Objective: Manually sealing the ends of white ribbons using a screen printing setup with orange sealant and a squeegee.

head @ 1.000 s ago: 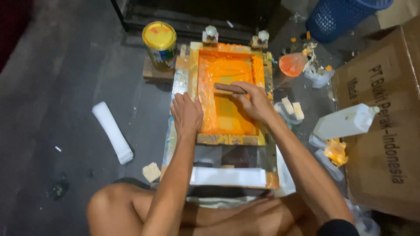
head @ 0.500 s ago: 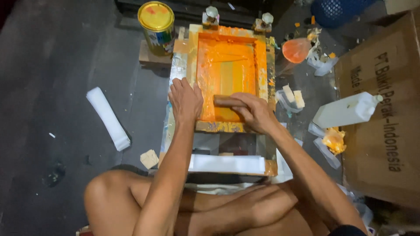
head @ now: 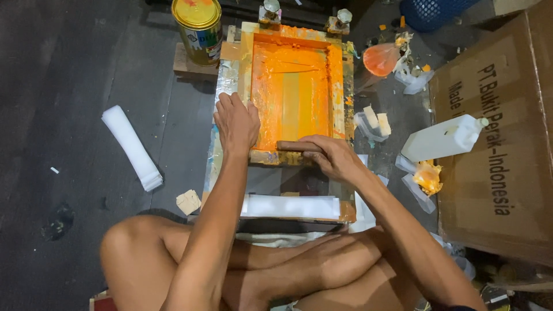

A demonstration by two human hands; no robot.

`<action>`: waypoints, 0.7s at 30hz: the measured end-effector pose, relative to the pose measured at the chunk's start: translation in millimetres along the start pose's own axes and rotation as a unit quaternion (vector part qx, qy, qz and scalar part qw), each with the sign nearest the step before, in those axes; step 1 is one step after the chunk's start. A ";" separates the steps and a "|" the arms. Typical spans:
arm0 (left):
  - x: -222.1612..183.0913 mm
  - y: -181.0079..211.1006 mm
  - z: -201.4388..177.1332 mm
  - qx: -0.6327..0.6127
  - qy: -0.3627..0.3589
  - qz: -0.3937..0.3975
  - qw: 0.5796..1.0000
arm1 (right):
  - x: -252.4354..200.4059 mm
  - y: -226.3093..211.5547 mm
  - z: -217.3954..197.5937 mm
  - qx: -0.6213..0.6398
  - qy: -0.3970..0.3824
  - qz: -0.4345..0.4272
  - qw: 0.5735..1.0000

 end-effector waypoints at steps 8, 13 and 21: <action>0.9 -0.2 3.8 0.007 -0.010 -0.006 1.000 | 61.9 -22.5 -40.0 0.013 0.101 -0.036 0.994; 5.7 -5.3 6.8 0.013 -0.026 -0.018 0.999 | 120.3 35.6 -42.4 -0.037 0.159 -0.078 0.984; 1.7 -1.5 5.4 0.006 -0.005 -0.011 1.000 | 65.2 -13.0 -17.3 -0.003 0.110 -0.066 0.992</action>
Point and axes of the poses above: each hand's wrist, its own x-axis towards the middle knuckle, its own z-axis out of the palm, y = z × x, the point moved 5 cm from there along x, towards the middle knuckle, and after that the axes turned 7 degrees about x, right-handed, at the moved point
